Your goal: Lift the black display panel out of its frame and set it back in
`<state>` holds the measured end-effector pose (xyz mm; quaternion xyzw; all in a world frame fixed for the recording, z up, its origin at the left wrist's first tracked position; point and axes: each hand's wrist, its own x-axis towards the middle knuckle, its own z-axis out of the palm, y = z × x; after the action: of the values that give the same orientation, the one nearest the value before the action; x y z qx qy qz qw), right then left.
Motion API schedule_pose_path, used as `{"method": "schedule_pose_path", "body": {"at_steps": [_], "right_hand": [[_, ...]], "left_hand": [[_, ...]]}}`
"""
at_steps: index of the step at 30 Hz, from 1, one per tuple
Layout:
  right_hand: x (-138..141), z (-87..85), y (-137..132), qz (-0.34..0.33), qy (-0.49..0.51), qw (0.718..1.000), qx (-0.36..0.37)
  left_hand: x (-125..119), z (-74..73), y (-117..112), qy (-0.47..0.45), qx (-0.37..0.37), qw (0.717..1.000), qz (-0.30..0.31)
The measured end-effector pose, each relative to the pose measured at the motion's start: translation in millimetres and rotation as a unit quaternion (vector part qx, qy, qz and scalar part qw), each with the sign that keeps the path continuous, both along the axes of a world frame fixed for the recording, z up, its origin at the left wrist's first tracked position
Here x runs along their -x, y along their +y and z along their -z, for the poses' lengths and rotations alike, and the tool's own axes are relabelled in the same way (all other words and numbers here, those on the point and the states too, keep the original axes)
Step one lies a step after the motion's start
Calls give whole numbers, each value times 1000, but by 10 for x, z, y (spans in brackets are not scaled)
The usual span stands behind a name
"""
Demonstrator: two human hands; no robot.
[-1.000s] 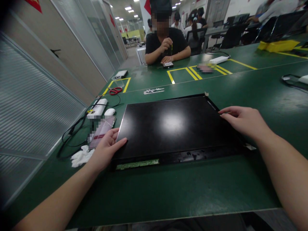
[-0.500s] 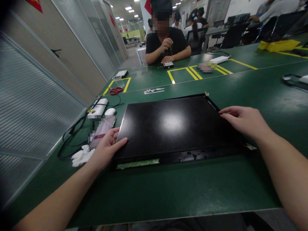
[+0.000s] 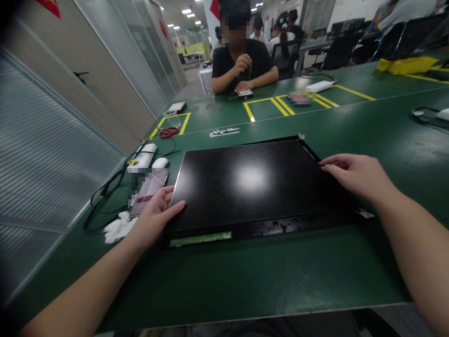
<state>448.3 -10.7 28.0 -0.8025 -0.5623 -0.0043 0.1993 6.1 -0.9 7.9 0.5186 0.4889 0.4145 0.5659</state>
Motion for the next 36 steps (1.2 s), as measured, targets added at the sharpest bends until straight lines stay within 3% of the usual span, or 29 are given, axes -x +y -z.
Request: {"method": "schedule_pose_path", "body": {"at_steps": [15,25,30,36], "right_hand": [[57,-31,-19,6,23,1000,-7],[-7,-15,-47,-36,72,996,-37],[-61,-7,1,6,32,999,20],[-203,179,111,-91,17,995,44]], "left_hand": [[0,-3,-2,-22,13,1000,-5],[-12,3,-1,-16,3,1000,-8],[-5,7,1,-17,8,1000,-8],[-3,13,13,-23,8,1000,-2]]}}
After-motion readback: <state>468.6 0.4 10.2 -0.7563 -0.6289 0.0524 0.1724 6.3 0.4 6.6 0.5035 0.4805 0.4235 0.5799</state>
